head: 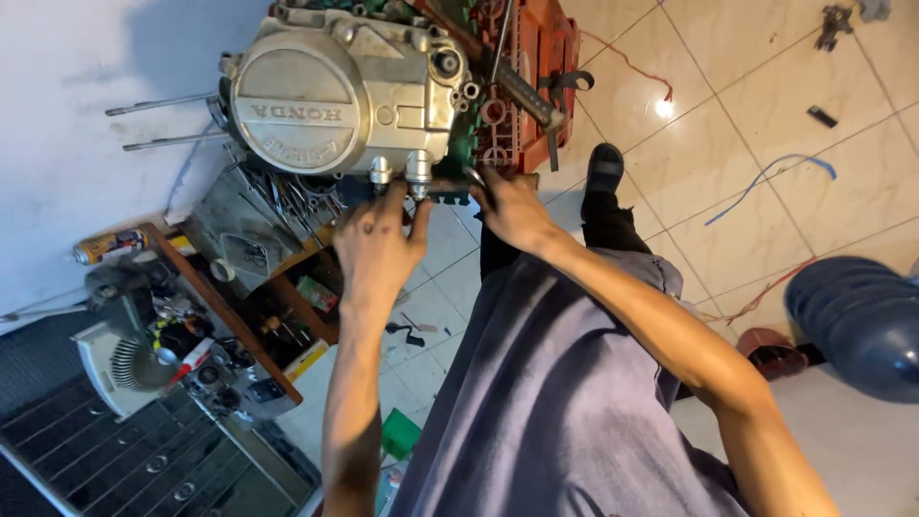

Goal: The person works on a Honda motorcycle engine placed on a red crate. They use a rubber mallet to tap the engine casing and a wrench to tighten bolts. The person also uses a T-handle tool to adjust internal components of the engine.

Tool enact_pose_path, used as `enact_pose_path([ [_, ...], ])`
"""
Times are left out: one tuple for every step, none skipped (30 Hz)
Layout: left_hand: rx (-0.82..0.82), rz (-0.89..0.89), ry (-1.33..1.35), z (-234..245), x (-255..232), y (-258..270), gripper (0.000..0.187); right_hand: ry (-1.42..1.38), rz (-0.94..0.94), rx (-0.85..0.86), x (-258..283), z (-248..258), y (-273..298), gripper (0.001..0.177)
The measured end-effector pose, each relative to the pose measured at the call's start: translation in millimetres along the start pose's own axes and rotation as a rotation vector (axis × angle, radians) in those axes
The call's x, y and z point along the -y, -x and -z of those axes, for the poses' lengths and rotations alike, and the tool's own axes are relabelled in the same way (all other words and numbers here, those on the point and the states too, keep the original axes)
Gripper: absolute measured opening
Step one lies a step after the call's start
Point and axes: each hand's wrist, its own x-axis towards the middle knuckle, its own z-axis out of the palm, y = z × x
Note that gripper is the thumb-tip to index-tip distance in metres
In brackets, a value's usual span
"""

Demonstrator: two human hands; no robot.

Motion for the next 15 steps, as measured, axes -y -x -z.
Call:
enact_pose_path([
  [-0.079,-0.099,-0.001,7.5,-1.4,3.9,0.026,-0.023,-0.081,0.049,6.2,-3.1,-0.1,0.053],
  [-0.065,-0.103,-0.005,8.2,-1.9,8.7,0.026,-0.035,-0.09,0.051,-5.9,-15.2,-0.1,0.053],
  [-0.096,-0.055,0.068,9.9,-0.7,11.9,0.021,-0.116,0.004,-0.035,-16.2,-27.4,-4.8,0.049],
  [-0.128,-0.006,0.14,12.7,0.6,14.8,0.02,-0.196,0.098,-0.122,-25.4,-39.4,-9.6,0.046],
  [-0.133,-0.016,0.137,-9.1,7.8,22.9,0.02,-0.197,0.102,-0.132,-18.9,-34.5,-10.6,0.046],
  [-0.178,0.119,0.294,-30.4,15.1,30.3,0.019,-0.298,0.01,-0.038,-12.0,-29.0,-11.6,0.04],
  [-0.215,0.257,0.452,-50.7,22.5,39.6,0.019,-0.401,-0.083,0.062,-4.3,-24.7,-10.0,0.034],
  [-0.215,0.249,0.45,-68.8,19.6,45.7,0.019,-0.404,-0.081,0.056,1.8,-21.8,-9.6,0.034],
  [-0.191,0.335,0.492,-89.7,14.8,52.0,0.017,-0.366,-0.068,0.066,5.4,-17.3,-7.8,0.029],
  [-0.166,0.421,0.533,-110.4,11.0,58.1,0.017,-0.328,-0.056,0.076,9.5,-13.4,-6.7,0.025],
  [-0.171,0.416,0.542,-120.8,6.2,55.2,0.017,-0.319,-0.054,0.069,5.9,-8.1,-9.2,0.025],
  [-0.152,0.4,0.615,-130.9,2.4,52.4,0.016,-0.222,0.019,0.005,3.1,-3.5,-11.9,0.027],
  [-0.133,0.396,0.682,-138.1,-1.3,55.8,0.017,-0.13,0.094,-0.045,2.5,-2.4,-11.2,0.029],
  [-0.137,0.403,0.683,-141.0,-1.4,52.7,0.017,-0.126,0.097,-0.038,3.5,8.2,-13.2,0.029],
  [-0.171,0.357,0.735,-144.1,-1.0,50.4,0.018,-0.071,0.116,-0.07,4.7,17.9,-15.6,0.026],
])
